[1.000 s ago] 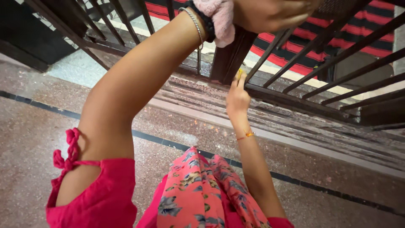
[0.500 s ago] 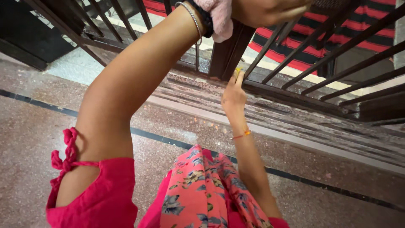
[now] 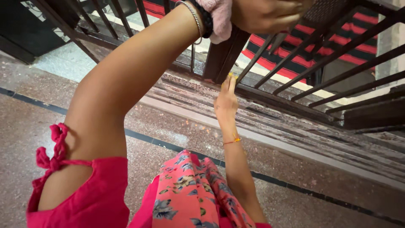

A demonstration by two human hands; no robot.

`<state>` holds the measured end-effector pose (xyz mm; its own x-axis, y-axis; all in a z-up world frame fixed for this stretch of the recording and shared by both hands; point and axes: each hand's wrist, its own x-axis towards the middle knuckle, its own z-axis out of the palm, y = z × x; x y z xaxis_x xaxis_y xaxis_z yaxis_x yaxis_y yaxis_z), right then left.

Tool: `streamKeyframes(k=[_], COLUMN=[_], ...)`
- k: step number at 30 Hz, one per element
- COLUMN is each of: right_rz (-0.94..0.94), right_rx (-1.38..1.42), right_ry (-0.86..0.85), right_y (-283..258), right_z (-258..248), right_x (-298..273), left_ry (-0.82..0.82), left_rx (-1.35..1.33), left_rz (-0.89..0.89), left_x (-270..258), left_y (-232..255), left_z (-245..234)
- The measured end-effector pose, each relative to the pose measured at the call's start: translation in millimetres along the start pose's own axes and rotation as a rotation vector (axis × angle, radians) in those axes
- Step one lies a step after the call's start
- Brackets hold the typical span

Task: The person wipes the bars and frame of a dark metal gate using a yellow cloth, moving the cloth across different sections of the metal structure.

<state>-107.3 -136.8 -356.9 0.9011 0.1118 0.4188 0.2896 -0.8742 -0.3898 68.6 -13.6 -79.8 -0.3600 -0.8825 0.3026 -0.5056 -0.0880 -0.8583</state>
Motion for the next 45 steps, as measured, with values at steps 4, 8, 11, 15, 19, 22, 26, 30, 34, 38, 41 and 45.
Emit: streamKeyframes(k=[4, 8, 11, 15, 19, 22, 26, 30, 34, 38, 41, 45], right_rz=[0.06, 0.487, 0.025, 0.003, 0.06, 0.065, 0.127, 0.16, 0.146, 0.102, -0.04, 0.382], right_rx=[-0.014, 0.894, 0.371, 0.386, 0.341, 0.354, 0.334, 0.326, 0.174, 0.084, -0.222, -0.183], right_ry=[-0.078, 0.056, 0.115, 0.29, 0.431, 0.474, 0.632, 0.522, 0.328, 0.222, 0.289, 0.331], right_y=[3, -4, 6, 3, 6, 5, 10, 31, 34, 33, 53, 78], right_z=[-6, -9, -25, -50, -65, -62, -43, -26, 0, -9, -34, -46], right_x=[21, 24, 7, -22, -21, -18, -31, -38, -6, -6, -17, -10], left_ry=[0.013, 0.03, 0.04, 0.068, 0.113, 0.077, 0.061, 0.085, 0.12, 0.068, 0.106, 0.077], left_rx=[-0.056, -0.083, -0.1, -0.14, -0.17, -0.178, -0.192, -0.114, -0.155, -0.162, -0.149, -0.005], left_rz=[0.009, 0.008, 0.008, 0.019, -0.01, -0.038, -0.017, -0.04, -0.04, 0.004, 0.021, 0.017], left_x=[5, 8, 8, 8, 6, 5, 10, 9, 11, 19, 20, 23], left_y=[2, 2, 5, -5, -7, -3, -9, -6, -6, -13, -14, -21], left_z=[-11, -9, -4, 6, 12, 5, -4, -15, -11, -13, -26, -55])
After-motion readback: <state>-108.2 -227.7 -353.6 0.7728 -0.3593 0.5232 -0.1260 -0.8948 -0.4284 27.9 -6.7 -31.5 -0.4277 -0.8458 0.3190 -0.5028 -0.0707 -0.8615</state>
